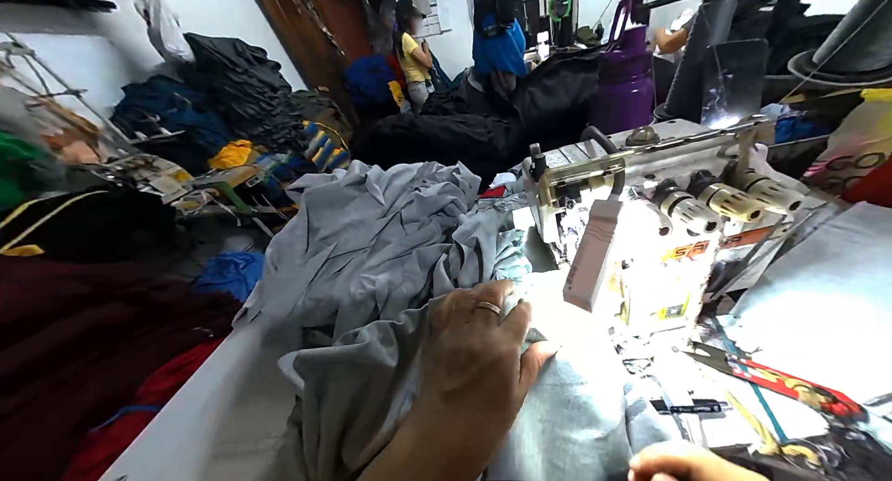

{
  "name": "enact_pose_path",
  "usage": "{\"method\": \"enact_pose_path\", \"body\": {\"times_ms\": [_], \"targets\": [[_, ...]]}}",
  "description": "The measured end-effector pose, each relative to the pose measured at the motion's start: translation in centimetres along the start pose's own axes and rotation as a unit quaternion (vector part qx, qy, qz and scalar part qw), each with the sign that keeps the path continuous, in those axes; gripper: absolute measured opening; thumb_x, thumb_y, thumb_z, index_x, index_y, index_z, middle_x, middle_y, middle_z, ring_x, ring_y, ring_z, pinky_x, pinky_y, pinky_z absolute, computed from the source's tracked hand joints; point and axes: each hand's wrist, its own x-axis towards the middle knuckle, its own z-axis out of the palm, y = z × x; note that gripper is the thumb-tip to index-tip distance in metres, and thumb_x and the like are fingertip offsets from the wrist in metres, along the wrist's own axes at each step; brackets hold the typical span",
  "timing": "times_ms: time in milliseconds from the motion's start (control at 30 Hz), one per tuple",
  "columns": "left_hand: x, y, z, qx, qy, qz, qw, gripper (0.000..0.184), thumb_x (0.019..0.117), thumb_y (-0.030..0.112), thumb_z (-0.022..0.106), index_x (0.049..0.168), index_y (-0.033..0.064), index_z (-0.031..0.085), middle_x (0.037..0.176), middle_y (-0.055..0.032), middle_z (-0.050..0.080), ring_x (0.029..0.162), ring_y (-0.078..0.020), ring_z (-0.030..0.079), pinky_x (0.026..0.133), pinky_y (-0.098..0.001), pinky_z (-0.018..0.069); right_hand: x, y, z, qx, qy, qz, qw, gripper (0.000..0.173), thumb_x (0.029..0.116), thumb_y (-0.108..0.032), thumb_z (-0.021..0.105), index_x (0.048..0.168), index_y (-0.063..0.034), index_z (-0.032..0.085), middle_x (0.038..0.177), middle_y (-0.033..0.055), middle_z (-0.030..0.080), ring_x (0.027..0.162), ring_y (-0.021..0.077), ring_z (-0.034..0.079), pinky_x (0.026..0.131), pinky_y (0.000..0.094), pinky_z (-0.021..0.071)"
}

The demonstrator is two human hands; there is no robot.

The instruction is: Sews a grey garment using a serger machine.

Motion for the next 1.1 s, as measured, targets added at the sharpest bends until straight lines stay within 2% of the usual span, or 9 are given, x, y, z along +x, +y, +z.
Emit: {"method": "enact_pose_path", "body": {"times_ms": [167, 300, 367, 533, 600, 700, 867, 967, 1100], "targets": [[0.4, -0.5, 0.5, -0.063, 0.025, 0.028, 0.997, 0.029, 0.0899, 0.039, 0.062, 0.078, 0.0156, 0.073, 0.101, -0.0060, 0.073, 0.105, -0.0223, 0.069, 0.094, -0.0438, 0.0517, -0.2, -0.3, -0.3, 0.020, 0.062, 0.003, 0.998, 0.021, 0.1013, -0.004, 0.056, 0.107, 0.0111, 0.070, 0.103, 0.0186, 0.073, 0.093, 0.0091, 0.069, 0.088, 0.0247, 0.0554], [0.0, -1.1, -1.3, -0.240, 0.013, 0.032, 0.970, 0.025, 0.0996, 0.040, 0.058, 0.088, 0.0207, 0.069, 0.094, 0.0075, 0.070, 0.101, -0.0010, 0.064, 0.095, -0.0194, 0.0481, 0.6, -0.9, -0.4, 0.009, 0.101, -0.047, 0.994, 0.021, 0.1015, -0.006, 0.057, 0.110, 0.0099, 0.068, 0.118, 0.0210, 0.069, 0.106, 0.0058, 0.066, 0.093, 0.0193, 0.0523], [-0.1, -1.1, -2.0, -0.317, -0.007, 0.042, 0.947, 0.020, 0.1007, 0.033, 0.059, 0.093, 0.0190, 0.071, 0.092, 0.0068, 0.070, 0.098, 0.0024, 0.064, 0.090, -0.0128, 0.0492, 1.5, -1.6, -0.2, -0.002, 0.103, -0.045, 0.994, 0.024, 0.1015, -0.008, 0.058, 0.115, 0.0102, 0.066, 0.122, 0.0239, 0.067, 0.103, 0.0094, 0.067, 0.091, 0.0217, 0.0526], [0.3, -1.2, -2.3, -0.381, -0.079, 0.032, 0.921, 0.017, 0.0987, 0.016, 0.060, 0.100, 0.0121, 0.076, 0.095, -0.0016, 0.071, 0.093, 0.0023, 0.064, 0.083, -0.0094, 0.0497, 3.4, -2.4, 0.9, -0.029, 0.064, 0.017, 0.997, 0.040, 0.0988, -0.016, 0.063, 0.129, 0.0097, 0.062, 0.111, 0.0214, 0.072, 0.085, 0.0199, 0.070, 0.076, 0.0326, 0.0563], [0.5, -1.0, -2.1, -0.372, -0.088, 0.007, 0.924, 0.017, 0.0965, 0.012, 0.060, 0.099, 0.0092, 0.077, 0.092, -0.0037, 0.071, 0.089, 0.0004, 0.064, 0.081, -0.0105, 0.0495, 3.7, -2.2, 1.3, -0.029, 0.064, 0.034, 0.997, 0.038, 0.0971, -0.013, 0.065, 0.126, 0.0114, 0.065, 0.104, 0.0228, 0.072, 0.082, 0.0210, 0.069, 0.077, 0.0339, 0.0562], [0.8, -0.6, -2.1, -0.358, -0.100, -0.015, 0.928, 0.017, 0.0976, 0.013, 0.060, 0.097, 0.0058, 0.076, 0.086, -0.0056, 0.068, 0.084, -0.0013, 0.062, 0.078, -0.0107, 0.0479, 3.5, -1.1, 1.6, -0.025, 0.068, 0.039, 0.997, 0.023, 0.0970, -0.011, 0.064, 0.105, 0.0096, 0.071, 0.085, 0.0180, 0.072, 0.075, 0.0162, 0.068, 0.073, 0.0313, 0.0553], [1.2, 0.2, -1.9, -0.365, -0.102, -0.050, 0.924, 0.024, 0.0995, 0.020, 0.060, 0.093, 0.0014, 0.074, 0.081, -0.0054, 0.065, 0.080, -0.0011, 0.059, 0.076, -0.0114, 0.0454, 2.3, 0.3, 1.7, -0.011, 0.059, 0.038, 0.998, 0.020, 0.0978, -0.007, 0.062, 0.097, 0.0090, 0.073, 0.087, 0.0201, 0.072, 0.080, 0.0196, 0.070, 0.077, 0.0336, 0.0562], [1.6, 0.4, -1.1, -0.307, -0.068, -0.067, 0.947, 0.027, 0.1003, 0.023, 0.058, 0.088, 0.0031, 0.072, 0.081, -0.0040, 0.065, 0.079, -0.0002, 0.059, 0.073, -0.0110, 0.0459, 2.1, 0.0, 1.6, -0.009, 0.083, 0.020, 0.996, 0.018, 0.0976, -0.005, 0.063, 0.099, 0.0096, 0.073, 0.091, 0.0208, 0.074, 0.084, 0.0173, 0.072, 0.083, 0.0294, 0.0564], [2.7, 0.1, 0.3, -0.209, -0.025, -0.078, 0.975, 0.020, 0.0883, 0.016, 0.057, 0.076, 0.0075, 0.070, 0.076, 0.0013, 0.065, 0.072, 0.0022, 0.058, 0.066, -0.0100, 0.0453, 2.7, -0.1, 2.0, -0.020, 0.135, 0.033, 0.990, 0.026, 0.0961, -0.006, 0.065, 0.114, 0.0123, 0.067, 0.084, 0.0157, 0.073, 0.073, 0.0113, 0.068, 0.075, 0.0246, 0.0554]]}}
